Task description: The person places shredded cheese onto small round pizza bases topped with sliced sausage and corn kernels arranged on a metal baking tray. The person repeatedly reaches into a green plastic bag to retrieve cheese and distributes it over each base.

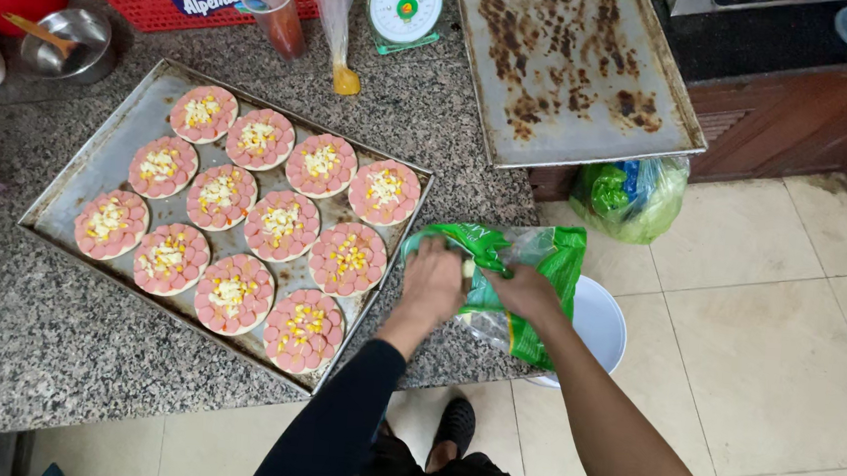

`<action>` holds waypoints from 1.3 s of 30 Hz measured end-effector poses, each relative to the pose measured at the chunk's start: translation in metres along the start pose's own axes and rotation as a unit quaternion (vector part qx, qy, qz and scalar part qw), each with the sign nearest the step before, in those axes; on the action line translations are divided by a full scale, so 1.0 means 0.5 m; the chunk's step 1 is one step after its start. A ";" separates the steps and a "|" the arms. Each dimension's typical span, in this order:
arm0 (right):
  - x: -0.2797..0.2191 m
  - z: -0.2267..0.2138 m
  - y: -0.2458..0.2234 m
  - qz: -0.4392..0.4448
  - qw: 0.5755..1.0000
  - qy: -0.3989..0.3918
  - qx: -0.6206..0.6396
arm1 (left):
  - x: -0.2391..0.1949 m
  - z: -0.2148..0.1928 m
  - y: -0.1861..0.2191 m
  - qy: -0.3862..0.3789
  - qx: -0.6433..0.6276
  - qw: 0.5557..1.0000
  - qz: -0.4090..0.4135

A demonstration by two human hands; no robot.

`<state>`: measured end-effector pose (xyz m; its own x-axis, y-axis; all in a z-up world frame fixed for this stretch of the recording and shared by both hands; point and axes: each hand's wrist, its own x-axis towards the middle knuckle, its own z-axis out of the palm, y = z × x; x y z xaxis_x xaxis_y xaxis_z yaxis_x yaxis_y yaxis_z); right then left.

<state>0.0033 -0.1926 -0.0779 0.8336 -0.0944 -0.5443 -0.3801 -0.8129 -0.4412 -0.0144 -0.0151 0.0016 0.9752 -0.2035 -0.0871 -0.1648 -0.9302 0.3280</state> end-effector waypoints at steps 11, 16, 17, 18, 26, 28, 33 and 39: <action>-0.047 -0.030 -0.062 0.056 0.997 -0.008 -0.057 | -0.085 -0.002 -0.014 0.178 -0.202 0.962 -0.035; -0.057 -0.026 -0.063 0.047 0.996 0.030 -0.065 | -0.069 0.001 -0.088 0.143 -0.444 0.873 -0.144; -0.059 -0.029 -0.058 0.036 0.996 0.046 -0.068 | -0.064 0.006 -0.106 0.131 -0.489 0.852 -0.134; -0.057 -0.034 -0.058 0.022 0.995 0.064 -0.069 | -0.057 0.010 -0.126 0.101 -0.549 0.819 -0.136; -0.109 -0.083 -0.072 -0.042 0.992 0.117 -0.003 | -0.026 -0.024 -0.236 0.027 -0.677 0.730 -0.086; -0.133 -0.088 -0.095 -0.059 0.993 0.102 0.017 | -0.029 -0.051 -0.246 -0.012 -0.646 0.756 -0.101; -0.213 -0.082 -0.167 -0.043 0.990 0.132 0.016 | -0.023 -0.123 -0.277 -0.097 -0.617 0.777 -0.079; -0.288 -0.025 -0.282 -0.002 0.968 0.249 0.029 | -0.005 -0.164 -0.391 -0.151 -0.599 0.786 -0.036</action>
<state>-0.0580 -0.0713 0.0715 0.9198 -0.3673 -0.1378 -0.3856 -0.7819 -0.4899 0.0273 0.1924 0.0147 0.8667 -0.3945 -0.3052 0.3221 -0.0245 0.9464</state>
